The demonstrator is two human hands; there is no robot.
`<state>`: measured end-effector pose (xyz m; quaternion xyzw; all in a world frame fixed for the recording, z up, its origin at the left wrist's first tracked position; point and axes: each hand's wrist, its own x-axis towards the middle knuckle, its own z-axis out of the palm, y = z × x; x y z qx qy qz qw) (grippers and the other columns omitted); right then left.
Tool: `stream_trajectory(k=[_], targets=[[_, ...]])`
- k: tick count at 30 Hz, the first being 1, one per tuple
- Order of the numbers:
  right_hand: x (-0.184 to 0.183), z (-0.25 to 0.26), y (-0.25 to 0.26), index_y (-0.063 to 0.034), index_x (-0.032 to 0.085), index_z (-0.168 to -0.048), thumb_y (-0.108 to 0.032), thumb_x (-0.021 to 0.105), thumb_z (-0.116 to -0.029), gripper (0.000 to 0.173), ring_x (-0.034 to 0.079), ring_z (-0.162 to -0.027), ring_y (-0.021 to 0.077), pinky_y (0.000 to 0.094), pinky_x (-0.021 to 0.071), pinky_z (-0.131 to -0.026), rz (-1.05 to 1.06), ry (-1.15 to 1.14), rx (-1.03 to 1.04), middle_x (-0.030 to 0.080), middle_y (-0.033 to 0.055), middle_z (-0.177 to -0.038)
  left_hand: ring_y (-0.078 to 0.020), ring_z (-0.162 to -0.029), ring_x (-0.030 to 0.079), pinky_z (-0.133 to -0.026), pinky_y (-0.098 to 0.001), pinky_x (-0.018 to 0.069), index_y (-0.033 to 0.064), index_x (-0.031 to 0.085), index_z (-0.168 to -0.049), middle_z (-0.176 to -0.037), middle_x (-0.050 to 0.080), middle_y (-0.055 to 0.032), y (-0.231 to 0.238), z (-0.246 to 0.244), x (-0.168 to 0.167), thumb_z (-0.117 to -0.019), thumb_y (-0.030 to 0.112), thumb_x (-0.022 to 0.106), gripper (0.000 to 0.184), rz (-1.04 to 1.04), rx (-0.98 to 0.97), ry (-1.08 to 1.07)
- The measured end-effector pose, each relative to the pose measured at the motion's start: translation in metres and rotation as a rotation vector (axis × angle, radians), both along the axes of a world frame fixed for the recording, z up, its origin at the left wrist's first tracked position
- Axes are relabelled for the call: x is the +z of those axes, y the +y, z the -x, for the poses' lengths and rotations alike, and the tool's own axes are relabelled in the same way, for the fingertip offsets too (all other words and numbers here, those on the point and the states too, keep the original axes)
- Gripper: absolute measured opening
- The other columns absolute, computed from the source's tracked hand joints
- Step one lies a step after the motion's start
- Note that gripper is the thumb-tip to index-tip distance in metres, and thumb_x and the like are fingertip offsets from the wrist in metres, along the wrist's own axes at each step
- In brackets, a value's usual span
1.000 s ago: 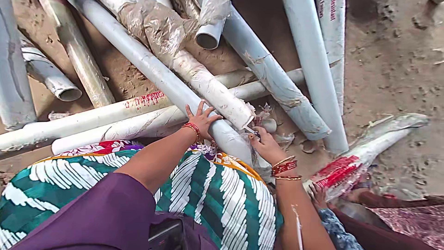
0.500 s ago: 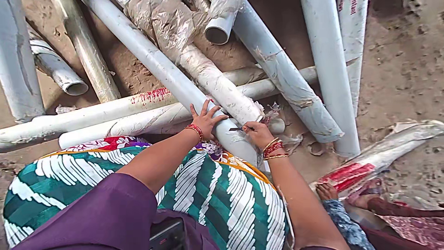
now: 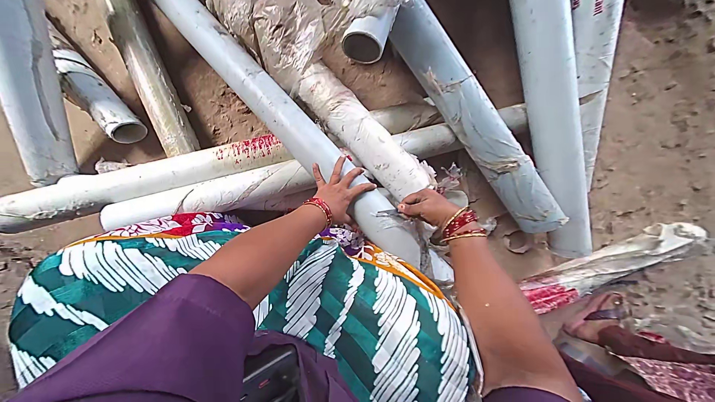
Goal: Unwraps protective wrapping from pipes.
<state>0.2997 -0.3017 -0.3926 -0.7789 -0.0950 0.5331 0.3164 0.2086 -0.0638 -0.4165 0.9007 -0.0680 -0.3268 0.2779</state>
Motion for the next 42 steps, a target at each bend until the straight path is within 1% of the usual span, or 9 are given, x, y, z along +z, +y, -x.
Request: stream_trajectory(k=[6,12,17,23,29,32,35,38,42], targets=[[0.028,-0.021,-0.007,-0.0040,0.066,-0.069,-0.007,0.063,-0.0999,0.031,0.050,-0.062,0.0114,0.0372,0.0405,-0.064,0.131,-0.078,0.194,0.055,0.0018,-0.063,-0.0447,-0.157,-0.013,-0.103,-0.0877,-0.0105,0.0429,0.040,-0.157,-0.174,0.012,-0.0016,0.001,-0.002,0.002,-0.0704,0.046,0.092,0.101,-0.003,-0.010,0.007],[0.070,0.011,-0.038,0.0032,0.068,-0.085,-0.015,0.059,-0.1050,0.028,0.058,-0.069,0.0308,0.0546,0.0444,-0.066,0.169,-0.579,0.008,0.061,0.0175,-0.073,-0.0447,-0.157,-0.012,-0.104,-0.0880,-0.0096,0.0422,0.040,-0.157,-0.174,0.013,-0.0016,-0.002,-0.011,0.001,-0.0697,0.044,0.093,0.102,-0.018,-0.019,0.015],[0.043,0.056,-0.009,0.0019,0.072,-0.096,-0.021,0.056,-0.1071,0.030,0.068,-0.080,0.0434,0.0655,0.0509,-0.073,0.289,-0.603,0.004,0.069,0.0243,-0.083,-0.0446,-0.157,-0.013,-0.103,-0.0878,-0.0103,0.0418,0.041,-0.157,-0.174,0.012,-0.0007,0.001,-0.005,-0.002,-0.0703,0.043,0.093,0.101,-0.012,-0.004,0.001],[0.060,0.066,-0.061,0.0044,0.069,-0.083,-0.014,0.062,-0.1013,0.027,0.067,-0.076,0.0456,0.0677,0.0479,-0.070,0.264,-0.650,0.099,0.066,0.0250,-0.075,-0.0442,-0.157,-0.013,-0.104,-0.0875,-0.0102,0.0434,0.040,-0.156,-0.174,0.012,-0.0008,-0.001,-0.005,-0.002,-0.0687,0.043,0.094,0.103,-0.019,-0.002,-0.005],[0.057,0.065,-0.036,0.0001,0.066,-0.108,-0.025,0.067,-0.0970,0.027,0.050,-0.065,-0.0015,0.0184,0.0441,-0.061,-0.073,-0.606,-0.350,0.061,0.0002,-0.083,-0.0453,-0.157,-0.011,-0.103,-0.0882,-0.0092,0.0408,0.041,-0.156,-0.173,0.015,-0.0029,-0.001,-0.008,-0.003,-0.0697,0.038,0.094,0.101,-0.004,0.001,-0.026],[0.032,0.069,-0.001,0.0003,0.064,-0.121,-0.014,0.084,-0.0847,0.044,0.055,-0.068,0.0189,0.0382,0.0492,-0.064,-0.046,-0.483,-0.235,0.065,0.0144,-0.089,-0.0452,-0.157,-0.011,-0.103,-0.0883,-0.0091,0.0407,0.042,-0.156,-0.173,0.015,-0.0029,0.000,-0.007,-0.003,-0.0695,0.038,0.094,0.101,-0.007,0.010,-0.022],[0.016,0.074,0.011,0.0041,0.069,-0.119,-0.013,0.086,-0.0830,0.044,0.070,-0.096,0.0425,0.0612,0.0545,-0.086,0.045,-0.638,0.011,0.072,0.0261,-0.105,-0.0450,-0.157,-0.012,-0.103,-0.0885,-0.0089,0.0419,0.041,-0.156,-0.173,0.014,-0.0023,0.001,-0.008,-0.006,-0.0696,0.042,0.093,0.101,-0.009,0.004,-0.027],[0.004,0.081,0.004,0.0106,0.069,-0.090,0.007,0.072,-0.0835,0.008,0.071,-0.088,0.0448,0.0576,0.0571,-0.079,-0.035,-0.897,0.077,0.070,0.0279,-0.092,-0.0455,-0.157,-0.011,-0.103,-0.0890,-0.0079,0.0430,0.040,-0.156,-0.173,0.015,-0.0023,0.000,-0.011,-0.007,-0.0697,0.040,0.093,0.101,-0.013,-0.007,-0.026],[0.009,0.078,0.010,0.0129,0.065,-0.089,0.006,0.065,-0.0901,0.007,0.069,-0.088,0.0497,0.0592,0.0568,-0.073,0.136,-0.963,0.248,0.065,0.0313,-0.091,-0.0451,-0.157,-0.012,-0.103,-0.0886,-0.0085,0.0424,0.040,-0.157,-0.173,0.015,-0.0026,0.000,-0.014,-0.007,-0.0703,0.040,0.093,0.101,-0.006,-0.011,-0.019]])
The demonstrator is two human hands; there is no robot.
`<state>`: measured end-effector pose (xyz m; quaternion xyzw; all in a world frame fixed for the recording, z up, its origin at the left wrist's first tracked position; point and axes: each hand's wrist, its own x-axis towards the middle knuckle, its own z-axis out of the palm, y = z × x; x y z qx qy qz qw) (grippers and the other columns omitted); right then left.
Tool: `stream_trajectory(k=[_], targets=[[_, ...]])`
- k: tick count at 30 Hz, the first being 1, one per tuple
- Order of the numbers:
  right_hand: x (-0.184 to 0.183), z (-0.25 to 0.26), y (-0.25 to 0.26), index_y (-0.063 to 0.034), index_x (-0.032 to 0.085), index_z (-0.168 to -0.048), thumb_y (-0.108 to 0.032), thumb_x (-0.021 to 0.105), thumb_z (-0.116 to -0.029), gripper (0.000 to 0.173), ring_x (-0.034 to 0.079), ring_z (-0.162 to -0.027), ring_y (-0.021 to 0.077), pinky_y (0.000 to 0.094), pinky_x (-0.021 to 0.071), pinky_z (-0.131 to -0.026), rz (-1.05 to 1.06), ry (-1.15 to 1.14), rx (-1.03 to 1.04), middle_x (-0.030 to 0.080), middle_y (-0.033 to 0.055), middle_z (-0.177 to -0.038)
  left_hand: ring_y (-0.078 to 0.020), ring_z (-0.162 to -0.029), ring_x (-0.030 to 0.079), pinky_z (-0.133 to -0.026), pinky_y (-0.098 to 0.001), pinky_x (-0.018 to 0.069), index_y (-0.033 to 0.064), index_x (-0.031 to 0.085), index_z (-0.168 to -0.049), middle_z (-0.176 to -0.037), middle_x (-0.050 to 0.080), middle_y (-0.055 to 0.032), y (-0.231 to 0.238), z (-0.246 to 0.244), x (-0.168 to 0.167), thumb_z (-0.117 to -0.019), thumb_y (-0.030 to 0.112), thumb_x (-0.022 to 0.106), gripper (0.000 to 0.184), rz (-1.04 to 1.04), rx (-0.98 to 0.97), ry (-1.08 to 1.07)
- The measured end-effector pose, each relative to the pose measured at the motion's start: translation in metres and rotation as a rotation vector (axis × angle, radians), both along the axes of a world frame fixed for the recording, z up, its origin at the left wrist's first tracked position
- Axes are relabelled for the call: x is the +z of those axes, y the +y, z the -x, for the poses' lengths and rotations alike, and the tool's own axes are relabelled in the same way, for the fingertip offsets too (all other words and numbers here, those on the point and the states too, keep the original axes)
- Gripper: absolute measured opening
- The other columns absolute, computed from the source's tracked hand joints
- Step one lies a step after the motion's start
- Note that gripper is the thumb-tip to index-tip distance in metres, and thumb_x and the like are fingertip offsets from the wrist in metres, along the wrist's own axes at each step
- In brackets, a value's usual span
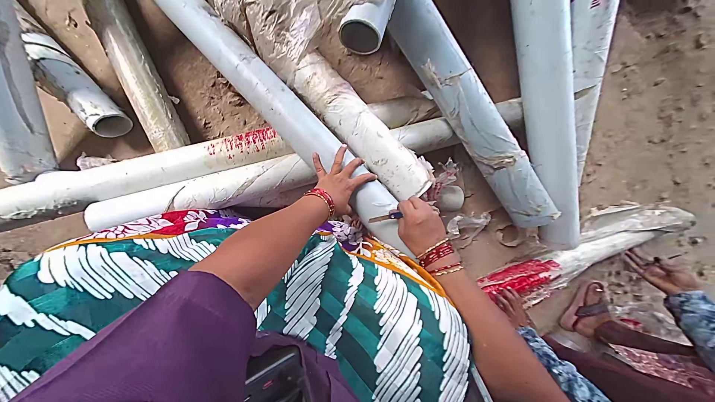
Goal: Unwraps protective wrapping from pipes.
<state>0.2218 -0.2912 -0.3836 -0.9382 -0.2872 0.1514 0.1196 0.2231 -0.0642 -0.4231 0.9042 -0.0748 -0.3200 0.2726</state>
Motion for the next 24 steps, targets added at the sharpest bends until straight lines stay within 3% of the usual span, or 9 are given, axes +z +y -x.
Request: stream_trajectory(k=[5,8,10,12,14,17,21,23,24], targets=[[-0.004,-0.004,-0.001,0.0111,0.069,-0.093,0.007,0.059,-0.0924,0.010,0.070,-0.092,0.0484,0.0598,0.0568,-0.078,-0.034,-0.088,-0.221,0.068,0.0306,-0.098,-0.0431,-0.158,-0.009,-0.104,-0.0877,-0.0092,0.0425,0.038,-0.158,-0.173,0.016,-0.0006,-0.006,-0.015,0.000,-0.0714,0.050,0.091,0.101,-0.036,-0.034,0.014],[0.015,-0.005,-0.001,0.0115,0.070,-0.091,0.008,0.057,-0.0930,0.013,0.070,-0.089,0.0431,0.0585,0.0541,-0.081,-0.121,0.107,-0.341,0.070,0.0294,-0.095,-0.0433,-0.158,-0.009,-0.104,-0.0885,-0.0078,0.0440,0.037,-0.157,-0.173,0.016,-0.0002,-0.008,-0.026,0.004,-0.0705,0.054,0.091,0.102,-0.073,-0.048,0.072],[0.036,-0.004,-0.010,0.0082,0.068,-0.085,0.006,0.059,-0.0942,0.013,0.063,-0.073,0.0286,0.0464,0.0526,-0.069,-0.187,0.383,-0.299,0.065,0.0207,-0.085,-0.0437,-0.158,-0.009,-0.103,-0.0890,-0.0079,0.0436,0.038,-0.157,-0.173,0.016,-0.0005,-0.008,-0.027,0.007,-0.0702,0.052,0.091,0.102,-0.071,-0.047,0.092],[0.049,0.000,-0.030,-0.0035,0.062,-0.074,0.000,0.057,-0.0905,0.018,0.053,-0.063,0.0060,0.0233,0.0473,-0.060,-0.373,0.557,-0.303,0.057,0.0010,-0.074,-0.0427,-0.158,-0.009,-0.104,-0.0884,-0.0078,0.0441,0.038,-0.157,-0.173,0.016,-0.0001,-0.007,-0.030,0.009,-0.0699,0.052,0.092,0.102,-0.081,-0.041,0.088],[0.067,0.006,-0.056,-0.0125,0.059,-0.074,0.000,0.052,-0.0899,0.021,0.051,-0.058,-0.0014,0.0160,0.0467,-0.058,-0.565,0.656,-0.509,0.056,-0.0090,-0.070,-0.0431,-0.158,-0.008,-0.104,-0.0888,-0.0070,0.0440,0.039,-0.156,-0.172,0.017,-0.0008,-0.008,-0.026,0.006,-0.0689,0.053,0.092,0.103,-0.077,-0.036,0.071],[0.074,0.001,-0.085,-0.0095,0.059,-0.086,-0.003,0.049,-0.1029,0.021,0.050,-0.056,0.0009,0.0169,0.0468,-0.057,-0.521,0.612,-0.821,0.055,-0.0063,-0.071,-0.0441,-0.158,-0.007,-0.104,-0.0887,-0.0076,0.0438,0.039,-0.156,-0.172,0.018,-0.0017,-0.006,-0.024,0.003,-0.0687,0.053,0.092,0.102,-0.060,-0.029,0.042],[0.053,-0.009,-0.049,0.0016,0.061,-0.086,-0.007,0.064,-0.0986,0.016,0.049,-0.067,0.0155,0.0353,0.0416,-0.063,-0.223,0.404,-0.409,0.054,0.0085,-0.076,-0.0433,-0.158,-0.009,-0.104,-0.0878,-0.0085,0.0434,0.038,-0.157,-0.174,0.014,-0.0013,-0.004,-0.007,0.001,-0.0713,0.045,0.092,0.102,-0.054,-0.005,0.002],[0.034,-0.013,-0.020,0.0041,0.074,-0.100,0.000,0.072,-0.0915,0.010,0.064,-0.078,0.0283,0.0458,0.0529,-0.073,-0.278,0.312,-0.218,0.069,0.0194,-0.088,-0.0444,-0.157,-0.011,-0.103,-0.0884,-0.0089,0.0422,0.038,-0.158,-0.174,0.012,-0.0013,0.002,0.006,0.000,-0.0732,0.035,0.092,0.101,-0.037,0.007,-0.028],[0.019,-0.016,-0.011,0.0031,0.076,-0.108,0.004,0.072,-0.0875,0.020,0.065,-0.081,0.0332,0.0496,0.0531,-0.077,-0.306,0.297,-0.148,0.068,0.0220,-0.090,-0.0447,-0.157,-0.011,-0.103,-0.0886,-0.0085,0.0422,0.037,-0.158,-0.174,0.011,-0.0008,0.004,0.010,-0.001,-0.0746,0.034,0.091,0.100,-0.035,0.003,-0.034]])
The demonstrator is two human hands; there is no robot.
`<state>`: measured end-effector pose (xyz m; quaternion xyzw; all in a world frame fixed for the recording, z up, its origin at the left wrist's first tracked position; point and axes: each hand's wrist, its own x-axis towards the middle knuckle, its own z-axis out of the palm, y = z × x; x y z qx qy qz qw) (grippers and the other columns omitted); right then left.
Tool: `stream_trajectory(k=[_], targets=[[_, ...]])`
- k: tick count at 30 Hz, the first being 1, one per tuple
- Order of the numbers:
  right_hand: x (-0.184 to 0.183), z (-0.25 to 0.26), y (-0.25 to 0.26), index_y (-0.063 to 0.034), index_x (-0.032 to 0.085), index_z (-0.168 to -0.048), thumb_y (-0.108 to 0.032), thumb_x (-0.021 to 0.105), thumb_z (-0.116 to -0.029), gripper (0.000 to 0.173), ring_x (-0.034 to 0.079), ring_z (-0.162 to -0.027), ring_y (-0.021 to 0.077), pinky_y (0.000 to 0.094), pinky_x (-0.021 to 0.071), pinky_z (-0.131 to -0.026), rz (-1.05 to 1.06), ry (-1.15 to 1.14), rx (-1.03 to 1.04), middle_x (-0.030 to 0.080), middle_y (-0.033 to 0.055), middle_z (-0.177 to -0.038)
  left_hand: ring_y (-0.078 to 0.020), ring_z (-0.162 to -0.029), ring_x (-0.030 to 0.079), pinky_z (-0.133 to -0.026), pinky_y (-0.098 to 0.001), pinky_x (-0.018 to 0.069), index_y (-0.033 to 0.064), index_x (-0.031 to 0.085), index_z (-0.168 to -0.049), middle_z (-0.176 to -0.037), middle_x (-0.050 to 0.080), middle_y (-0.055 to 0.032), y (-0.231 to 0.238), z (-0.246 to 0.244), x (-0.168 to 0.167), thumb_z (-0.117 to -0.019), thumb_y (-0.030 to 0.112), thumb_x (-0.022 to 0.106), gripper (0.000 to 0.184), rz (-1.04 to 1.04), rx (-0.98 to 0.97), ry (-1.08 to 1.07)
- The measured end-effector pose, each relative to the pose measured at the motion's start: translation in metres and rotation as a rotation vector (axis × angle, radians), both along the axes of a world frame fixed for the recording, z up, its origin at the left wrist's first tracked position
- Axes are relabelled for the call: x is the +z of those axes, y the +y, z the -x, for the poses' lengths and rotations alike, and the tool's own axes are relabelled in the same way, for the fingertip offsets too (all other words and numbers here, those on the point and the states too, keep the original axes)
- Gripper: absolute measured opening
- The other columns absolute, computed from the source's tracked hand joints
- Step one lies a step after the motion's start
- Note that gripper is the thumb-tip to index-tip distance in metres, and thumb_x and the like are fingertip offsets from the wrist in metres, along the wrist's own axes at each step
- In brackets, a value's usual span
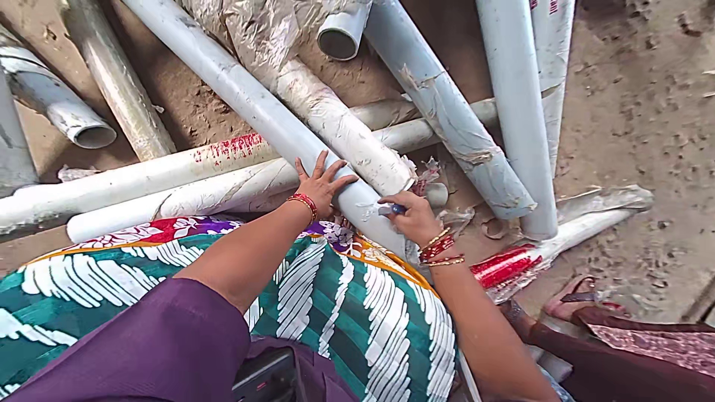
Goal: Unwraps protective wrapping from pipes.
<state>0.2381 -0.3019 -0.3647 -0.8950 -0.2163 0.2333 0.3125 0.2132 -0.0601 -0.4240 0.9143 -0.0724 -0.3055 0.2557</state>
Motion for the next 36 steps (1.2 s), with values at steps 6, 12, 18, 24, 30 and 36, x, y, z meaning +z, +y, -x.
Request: stream_trajectory(k=[6,12,18,24,30,36], targets=[[-0.042,0.004,0.023,0.0054,0.077,-0.087,0.007,0.068,-0.0843,0.009,0.066,-0.070,0.0307,0.0412,0.0553,-0.067,-0.151,-0.267,0.082,0.066,0.0195,-0.076,-0.0432,-0.157,-0.013,-0.103,-0.0883,-0.0095,0.0443,0.037,-0.158,-0.174,0.009,0.0007,0.001,-0.002,-0.001,-0.0744,0.032,0.091,0.100,0.003,-0.007,0.022],[-0.026,-0.009,0.033,0.0092,0.069,-0.096,0.015,0.060,-0.0848,0.015,0.067,-0.101,0.0443,0.0584,0.0534,-0.088,0.163,0.022,0.167,0.068,0.0272,-0.098,-0.0430,-0.157,-0.013,-0.103,-0.0888,-0.0089,0.0448,0.035,-0.158,-0.174,0.009,0.0015,-0.001,-0.012,0.002,-0.0757,0.030,0.090,0.100,-0.016,-0.026,0.061],[-0.024,-0.006,0.013,0.0059,0.070,-0.079,0.011,0.063,-0.0825,0.010,0.058,-0.088,0.0368,0.0507,0.0446,-0.081,-0.057,0.146,0.230,0.063,0.0193,-0.080,-0.0429,-0.158,-0.012,-0.102,-0.0897,-0.0083,0.0452,0.036,-0.158,-0.174,0.010,0.0030,-0.002,-0.017,0.005,-0.0764,0.024,0.090,0.100,-0.015,-0.024,0.082],[-0.004,0.014,-0.003,0.0061,0.069,-0.100,0.000,0.068,-0.0921,0.009,0.062,-0.083,0.0278,0.0431,0.0519,-0.076,-0.038,0.047,-0.095,0.065,0.0208,-0.094,-0.0440,-0.158,-0.010,-0.103,-0.0895,-0.0075,0.0436,0.036,-0.158,-0.174,0.012,-0.0004,-0.006,-0.024,0.002,-0.0733,0.029,0.092,0.103,-0.025,-0.039,0.063],[-0.042,0.008,0.031,0.0076,0.077,-0.102,0.007,0.068,-0.0846,0.019,0.065,-0.074,0.0350,0.0461,0.0556,-0.069,-0.036,-0.299,-0.042,0.065,0.0231,-0.082,-0.0428,-0.158,-0.010,-0.102,-0.0892,-0.0083,0.0435,0.037,-0.158,-0.174,0.012,0.0005,-0.004,-0.023,0.003,-0.0735,0.025,0.091,0.102,-0.026,-0.014,0.063],[-0.033,0.003,0.042,0.0090,0.070,-0.089,0.016,0.058,-0.0843,0.014,0.067,-0.083,0.0412,0.0548,0.0553,-0.073,0.045,-0.140,0.045,0.064,0.0249,-0.087,-0.0428,-0.158,-0.012,-0.102,-0.0895,-0.0083,0.0425,0.037,-0.158,-0.174,0.012,0.0002,-0.005,-0.025,0.004,-0.0752,0.021,0.090,0.101,-0.020,-0.023,0.076]])
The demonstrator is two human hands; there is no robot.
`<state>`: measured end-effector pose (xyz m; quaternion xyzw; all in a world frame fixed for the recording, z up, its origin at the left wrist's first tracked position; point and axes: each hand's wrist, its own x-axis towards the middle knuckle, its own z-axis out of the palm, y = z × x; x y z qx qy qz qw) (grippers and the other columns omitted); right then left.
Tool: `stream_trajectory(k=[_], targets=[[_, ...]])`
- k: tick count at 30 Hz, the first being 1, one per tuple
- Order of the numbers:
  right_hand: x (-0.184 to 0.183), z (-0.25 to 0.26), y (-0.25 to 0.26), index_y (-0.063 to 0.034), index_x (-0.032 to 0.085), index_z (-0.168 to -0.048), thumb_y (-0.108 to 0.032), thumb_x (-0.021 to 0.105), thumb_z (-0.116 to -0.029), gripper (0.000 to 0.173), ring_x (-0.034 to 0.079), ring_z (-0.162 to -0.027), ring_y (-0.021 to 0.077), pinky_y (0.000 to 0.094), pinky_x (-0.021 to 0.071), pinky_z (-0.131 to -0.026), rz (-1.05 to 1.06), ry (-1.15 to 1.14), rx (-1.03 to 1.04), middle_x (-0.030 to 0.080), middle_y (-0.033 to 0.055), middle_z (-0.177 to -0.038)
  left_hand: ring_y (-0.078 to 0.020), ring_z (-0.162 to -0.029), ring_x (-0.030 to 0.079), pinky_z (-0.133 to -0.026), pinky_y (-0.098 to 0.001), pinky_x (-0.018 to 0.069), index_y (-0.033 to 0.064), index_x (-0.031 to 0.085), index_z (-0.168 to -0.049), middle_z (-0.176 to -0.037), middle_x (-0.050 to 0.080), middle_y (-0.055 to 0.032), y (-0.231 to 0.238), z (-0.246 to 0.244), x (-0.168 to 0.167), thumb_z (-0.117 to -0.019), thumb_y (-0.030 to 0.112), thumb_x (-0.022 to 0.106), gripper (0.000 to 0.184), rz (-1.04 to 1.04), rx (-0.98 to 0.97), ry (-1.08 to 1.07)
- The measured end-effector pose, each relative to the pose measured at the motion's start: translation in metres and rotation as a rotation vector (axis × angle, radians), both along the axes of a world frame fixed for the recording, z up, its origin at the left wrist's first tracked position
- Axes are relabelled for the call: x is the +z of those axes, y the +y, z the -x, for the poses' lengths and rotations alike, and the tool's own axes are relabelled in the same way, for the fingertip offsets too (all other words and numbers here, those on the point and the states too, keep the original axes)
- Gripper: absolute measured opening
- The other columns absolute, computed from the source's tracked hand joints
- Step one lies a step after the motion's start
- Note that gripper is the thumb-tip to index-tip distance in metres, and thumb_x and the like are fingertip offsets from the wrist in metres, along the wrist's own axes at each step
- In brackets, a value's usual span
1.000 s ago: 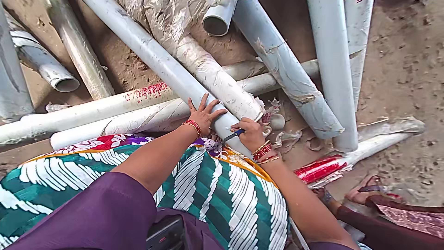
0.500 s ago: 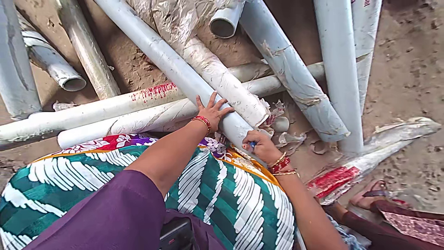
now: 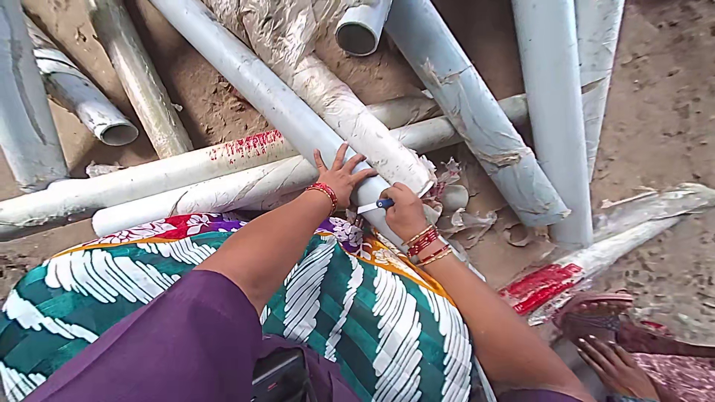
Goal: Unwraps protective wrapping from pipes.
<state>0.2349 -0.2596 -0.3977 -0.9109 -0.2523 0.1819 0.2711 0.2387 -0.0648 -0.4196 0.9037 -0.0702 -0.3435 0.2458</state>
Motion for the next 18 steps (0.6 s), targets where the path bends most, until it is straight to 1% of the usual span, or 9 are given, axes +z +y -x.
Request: stream_trajectory(k=[3,6,8,9,11,13,14,16,18], targets=[[0.018,-0.008,-0.008,0.0057,0.073,-0.085,0.017,0.061,-0.0822,0.017,0.065,-0.084,0.0356,0.0528,0.0525,-0.077,0.030,0.275,0.236,0.065,0.0200,-0.085,-0.0421,-0.158,-0.012,-0.102,-0.0889,-0.0090,0.0434,0.036,-0.158,-0.174,0.011,0.0009,0.002,-0.001,-0.001,-0.0741,0.030,0.092,0.102,-0.003,-0.002,0.000],[0.030,0.000,-0.034,0.0063,0.072,-0.082,0.018,0.064,-0.0806,0.015,0.066,-0.083,0.0336,0.0497,0.0532,-0.077,0.035,0.273,0.102,0.066,0.0203,-0.084,-0.0426,-0.158,-0.012,-0.103,-0.0885,-0.0092,0.0437,0.036,-0.158,-0.174,0.011,0.0008,0.001,-0.002,0.000,-0.0723,0.031,0.093,0.104,0.004,0.000,0.004],[0.030,-0.003,-0.054,0.0096,0.070,-0.088,0.013,0.067,-0.0847,0.006,0.064,-0.085,0.0335,0.0498,0.0516,-0.078,-0.017,0.219,-0.103,0.065,0.0232,-0.088,-0.0428,-0.158,-0.012,-0.103,-0.0886,-0.0094,0.0427,0.037,-0.158,-0.174,0.011,0.0003,0.001,-0.002,-0.001,-0.0725,0.032,0.093,0.103,0.007,0.003,-0.006],[0.027,-0.003,-0.060,0.0091,0.069,-0.096,0.007,0.068,-0.0878,0.008,0.062,-0.085,0.0295,0.0457,0.0509,-0.078,-0.062,0.204,-0.160,0.064,0.0221,-0.093,-0.0430,-0.158,-0.012,-0.103,-0.0887,-0.0096,0.0426,0.037,-0.158,-0.174,0.011,0.0002,0.001,-0.001,-0.002,-0.0724,0.031,0.093,0.103,0.010,0.007,-0.005],[0.018,-0.005,-0.057,0.0033,0.073,-0.112,0.000,0.071,-0.0897,0.023,0.059,-0.081,0.0213,0.0361,0.0502,-0.074,-0.117,0.171,-0.166,0.065,0.0177,-0.097,-0.0428,-0.158,-0.012,-0.102,-0.0887,-0.0099,0.0426,0.038,-0.158,-0.174,0.011,0.0004,0.000,0.000,-0.002,-0.0720,0.030,0.093,0.103,0.013,0.009,-0.003],[0.006,-0.006,-0.043,0.0017,0.075,-0.116,0.005,0.073,-0.0852,0.031,0.061,-0.080,0.0268,0.0407,0.0518,-0.074,-0.121,0.106,-0.097,0.064,0.0191,-0.092,-0.0429,-0.158,-0.012,-0.102,-0.0889,-0.0097,0.0426,0.037,-0.158,-0.174,0.011,0.0004,0.000,-0.001,-0.002,-0.0723,0.031,0.093,0.103,0.009,0.004,-0.006],[0.001,-0.006,-0.037,0.0022,0.076,-0.114,0.007,0.073,-0.0832,0.031,0.063,-0.081,0.0313,0.0452,0.0540,-0.075,-0.112,0.050,-0.048,0.065,0.0208,-0.090,-0.0431,-0.158,-0.012,-0.102,-0.0889,-0.0095,0.0430,0.036,-0.158,-0.174,0.010,0.0004,0.001,-0.001,-0.002,-0.0728,0.032,0.093,0.103,0.006,-0.001,-0.007],[-0.009,-0.007,-0.033,0.0045,0.076,-0.093,0.010,0.068,-0.0809,0.015,0.065,-0.075,0.0341,0.0462,0.0540,-0.069,-0.135,-0.096,0.023,0.065,0.0211,-0.081,-0.0436,-0.158,-0.012,-0.102,-0.0889,-0.0092,0.0432,0.037,-0.158,-0.174,0.011,0.0004,0.002,-0.002,-0.003,-0.0726,0.033,0.093,0.103,0.010,0.004,-0.012],[-0.009,-0.007,-0.033,0.0057,0.071,-0.085,0.011,0.065,-0.0831,0.008,0.066,-0.076,0.0374,0.0490,0.0553,-0.070,-0.068,-0.099,0.064,0.064,0.0222,-0.081,-0.0433,-0.158,-0.012,-0.102,-0.0889,-0.0093,0.0434,0.036,-0.158,-0.174,0.011,0.0008,0.001,-0.002,-0.003,-0.0734,0.035,0.092,0.102,0.005,0.000,-0.002]])
